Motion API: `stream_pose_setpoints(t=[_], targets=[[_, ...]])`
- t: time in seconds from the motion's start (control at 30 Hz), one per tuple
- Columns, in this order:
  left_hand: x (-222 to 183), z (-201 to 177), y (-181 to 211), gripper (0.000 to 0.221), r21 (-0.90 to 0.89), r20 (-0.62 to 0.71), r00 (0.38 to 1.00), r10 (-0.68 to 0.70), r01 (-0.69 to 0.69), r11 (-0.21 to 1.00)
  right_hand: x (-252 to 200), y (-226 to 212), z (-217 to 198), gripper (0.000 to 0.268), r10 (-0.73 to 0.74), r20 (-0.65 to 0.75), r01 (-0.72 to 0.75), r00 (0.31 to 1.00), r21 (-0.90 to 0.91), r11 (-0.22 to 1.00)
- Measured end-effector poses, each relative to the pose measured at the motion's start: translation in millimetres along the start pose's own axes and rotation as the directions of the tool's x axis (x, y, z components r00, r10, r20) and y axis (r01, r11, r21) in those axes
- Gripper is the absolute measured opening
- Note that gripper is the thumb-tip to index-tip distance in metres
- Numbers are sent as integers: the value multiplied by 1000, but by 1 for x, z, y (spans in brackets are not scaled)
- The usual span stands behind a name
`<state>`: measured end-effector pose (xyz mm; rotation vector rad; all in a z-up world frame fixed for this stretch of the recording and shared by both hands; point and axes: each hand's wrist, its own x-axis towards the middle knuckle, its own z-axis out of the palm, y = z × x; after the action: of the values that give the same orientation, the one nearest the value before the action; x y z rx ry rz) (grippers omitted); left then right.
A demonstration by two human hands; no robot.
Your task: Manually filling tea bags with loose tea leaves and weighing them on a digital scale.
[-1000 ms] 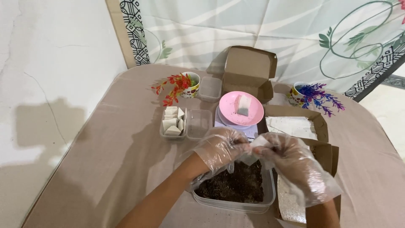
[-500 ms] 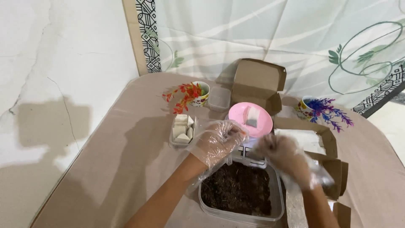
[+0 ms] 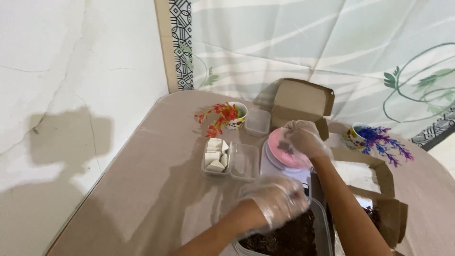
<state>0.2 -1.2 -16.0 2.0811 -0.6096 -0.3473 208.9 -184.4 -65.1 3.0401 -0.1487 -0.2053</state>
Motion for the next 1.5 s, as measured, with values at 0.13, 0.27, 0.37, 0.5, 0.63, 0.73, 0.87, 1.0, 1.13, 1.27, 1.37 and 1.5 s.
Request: stream_pose_setpoints(t=[0.13,0.27,0.37,0.5,0.63,0.73,0.87,1.0,1.13,1.27,1.37,1.5], targets=[[-11,-15,23,29,198,151,970,-192,161,967,-34,-9,-19,27,63,-155,59,986,674,736],[-16,-17,29,26,194,179,959,-218,183,964,-46,-16,-30,35,87,-157,52,984,714,698],[-7,1,15,32,266,161,982,-101,55,962,-24,-5,-14,34,119,-255,95,960,690,717],[-11,-3,29,27,221,234,963,-138,85,972,-57,-9,-41,45,201,-166,9,965,791,612],[-5,3,33,34,379,343,908,-243,103,920,8,25,11,21,194,-62,-147,979,446,883],[-7,9,29,35,387,347,916,-201,56,920,26,38,42,24,21,-59,-28,998,-119,993],[-7,8,29,38,391,340,920,-197,53,919,-53,-1,-9,26,191,-22,-147,981,559,816],[-4,6,31,38,368,336,904,-266,133,920,-34,7,9,30,176,-14,-145,984,506,850],[-8,3,33,35,373,342,908,-242,105,922,-35,7,4,34,218,63,-221,974,475,852],[-5,9,24,35,374,331,923,-196,63,925,-75,-14,-27,30,279,113,-284,954,642,712],[-1,13,19,36,386,319,930,-183,49,921,1,14,39,50,191,-16,-181,981,248,952],[-3,5,31,38,392,365,896,-252,97,915,-51,-13,-13,36,339,166,-370,926,582,724]])
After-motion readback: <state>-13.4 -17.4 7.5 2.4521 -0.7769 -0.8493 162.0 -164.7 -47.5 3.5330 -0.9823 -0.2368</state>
